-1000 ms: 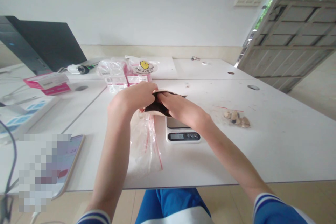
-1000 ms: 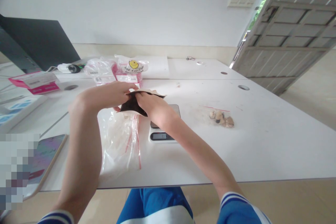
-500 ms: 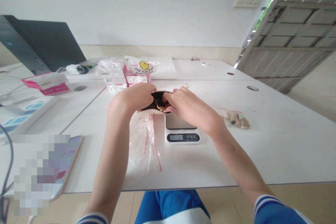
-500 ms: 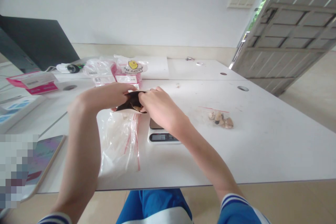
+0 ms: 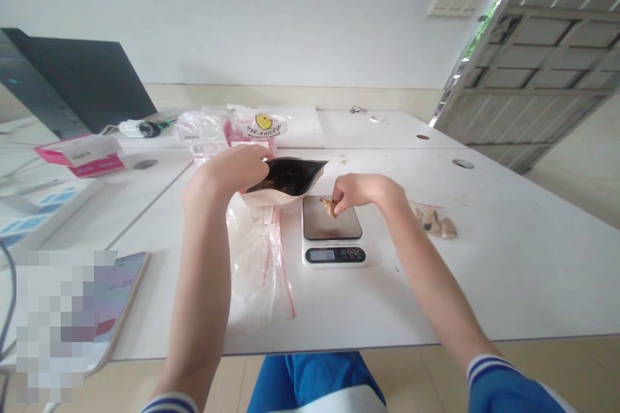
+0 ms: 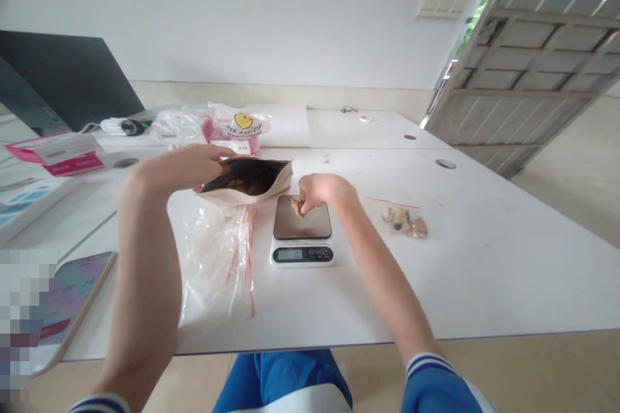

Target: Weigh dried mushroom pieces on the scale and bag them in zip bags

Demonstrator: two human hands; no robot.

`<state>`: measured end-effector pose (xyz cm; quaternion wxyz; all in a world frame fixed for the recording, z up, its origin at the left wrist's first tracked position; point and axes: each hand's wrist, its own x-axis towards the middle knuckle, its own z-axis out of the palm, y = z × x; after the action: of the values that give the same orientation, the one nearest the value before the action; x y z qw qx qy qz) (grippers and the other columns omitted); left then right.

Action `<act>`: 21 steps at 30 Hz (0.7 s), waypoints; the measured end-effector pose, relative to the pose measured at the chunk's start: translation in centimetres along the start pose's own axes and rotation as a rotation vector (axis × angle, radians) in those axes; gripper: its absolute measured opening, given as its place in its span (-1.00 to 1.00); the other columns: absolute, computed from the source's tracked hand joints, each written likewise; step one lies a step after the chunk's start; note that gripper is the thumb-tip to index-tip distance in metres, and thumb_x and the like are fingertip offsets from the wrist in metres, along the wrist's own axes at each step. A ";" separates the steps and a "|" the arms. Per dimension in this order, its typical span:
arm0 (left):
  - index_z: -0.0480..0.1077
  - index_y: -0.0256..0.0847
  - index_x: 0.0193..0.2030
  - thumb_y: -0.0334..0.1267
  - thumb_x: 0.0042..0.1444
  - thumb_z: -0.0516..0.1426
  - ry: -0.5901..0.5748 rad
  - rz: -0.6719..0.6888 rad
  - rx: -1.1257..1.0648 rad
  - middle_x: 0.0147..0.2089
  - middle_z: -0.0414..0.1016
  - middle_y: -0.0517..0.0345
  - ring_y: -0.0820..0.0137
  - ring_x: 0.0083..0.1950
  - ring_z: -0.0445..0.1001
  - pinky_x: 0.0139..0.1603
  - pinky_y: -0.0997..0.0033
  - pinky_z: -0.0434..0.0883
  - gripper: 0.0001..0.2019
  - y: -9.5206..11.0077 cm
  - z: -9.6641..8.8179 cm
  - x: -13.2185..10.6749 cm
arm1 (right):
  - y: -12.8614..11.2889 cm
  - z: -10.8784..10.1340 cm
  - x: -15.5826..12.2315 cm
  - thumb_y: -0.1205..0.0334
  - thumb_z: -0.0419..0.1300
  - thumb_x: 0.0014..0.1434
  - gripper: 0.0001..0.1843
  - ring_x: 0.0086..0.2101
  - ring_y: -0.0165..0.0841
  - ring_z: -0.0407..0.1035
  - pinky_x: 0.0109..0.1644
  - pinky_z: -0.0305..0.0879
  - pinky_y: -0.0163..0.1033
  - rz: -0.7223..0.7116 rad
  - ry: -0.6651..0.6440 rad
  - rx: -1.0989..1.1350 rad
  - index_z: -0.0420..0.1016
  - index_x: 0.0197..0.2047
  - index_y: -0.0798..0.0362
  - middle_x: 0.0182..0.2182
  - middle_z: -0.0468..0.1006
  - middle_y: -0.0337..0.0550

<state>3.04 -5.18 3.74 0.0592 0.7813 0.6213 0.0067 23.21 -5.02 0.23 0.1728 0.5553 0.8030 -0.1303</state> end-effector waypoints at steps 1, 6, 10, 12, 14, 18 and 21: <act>0.42 -0.17 0.01 -0.31 -0.08 -0.07 -0.015 -0.010 -0.002 -0.20 0.56 0.04 0.29 -0.39 0.46 -0.38 0.39 0.33 -0.51 0.0 0.0 0.0 | -0.5 0.2 0.8 0.25 0.25 0.05 -0.74 -0.23 -0.23 0.48 -0.30 0.27 -0.30 0.042 -0.019 -0.036 0.56 -0.18 0.18 -0.26 0.62 -0.05; 0.37 -0.14 0.08 -0.29 -0.04 -0.07 -0.058 -0.021 -0.020 -0.06 0.53 0.05 0.34 -0.38 0.46 -0.40 0.44 0.31 -0.50 -0.4 0.1 0.2 | -1.8 1.0 1.1 0.35 0.28 0.01 -0.57 -0.13 -0.16 0.47 -0.23 0.33 -0.24 0.131 0.048 -0.063 0.46 0.00 0.18 -0.07 0.55 0.12; 0.38 -0.11 0.06 -0.29 -0.01 -0.08 -0.091 -0.003 -0.034 -0.03 0.52 0.10 0.37 -0.39 0.47 -0.41 0.47 0.31 -0.53 -0.4 0.1 0.2 | -1.4 0.9 -3.0 0.32 0.18 0.13 -0.74 -0.18 -0.21 0.48 -0.19 0.33 -0.25 0.025 0.331 0.028 0.51 -0.08 0.09 -0.13 0.57 0.04; 0.38 -0.11 0.06 -0.30 -0.01 -0.07 -0.100 -0.017 -0.034 -0.05 0.53 0.09 0.37 -0.38 0.48 -0.38 0.46 0.32 -0.53 -0.1 0.2 0.1 | -1.5 0.6 -5.2 0.31 0.08 0.21 -0.78 -0.21 -0.28 0.48 -0.17 0.32 -0.27 -0.138 0.453 0.096 0.52 -0.14 0.05 -0.17 0.58 -0.05; 0.36 -0.10 0.09 -0.34 -0.02 -0.06 -0.114 -0.019 -0.055 -0.06 0.53 0.08 0.36 -0.36 0.49 -0.37 0.45 0.33 -0.51 0.3 0.4 -0.1 | -2.1 0.3 -6.7 0.35 0.00 0.26 -0.73 -0.18 -0.32 0.45 -0.11 0.30 -0.27 -0.299 0.563 0.135 0.50 -0.11 0.05 -0.14 0.57 -0.11; 0.40 -0.17 0.01 -0.43 -0.04 -0.07 -0.119 0.047 -0.007 -0.18 0.55 0.02 0.31 -0.33 0.49 -0.37 0.40 0.33 -0.53 1.7 0.8 -0.8 | -3.6 0.6 -5.8 0.53 -0.04 0.19 -0.64 -0.11 -0.33 0.42 -0.07 0.27 -0.28 -0.444 0.626 0.137 0.46 -0.07 0.08 -0.09 0.54 -0.12; 0.46 -0.23 -0.12 -0.48 -0.01 -0.08 -0.097 0.113 0.104 -0.21 0.55 -0.03 0.27 -0.24 0.50 -0.30 0.40 0.33 -0.61 2.7 1.0 -1.5 | -4.2 1.4 -3.1 0.59 -0.01 0.13 -0.63 -0.13 -0.29 0.43 -0.12 0.28 -0.28 -0.441 0.529 0.093 0.46 -0.09 0.10 -0.08 0.54 -0.06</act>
<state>5.38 -7.34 3.09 0.0482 0.8165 0.5722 -0.0600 20.48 -9.66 0.35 -0.0993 0.3905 0.9137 -0.0525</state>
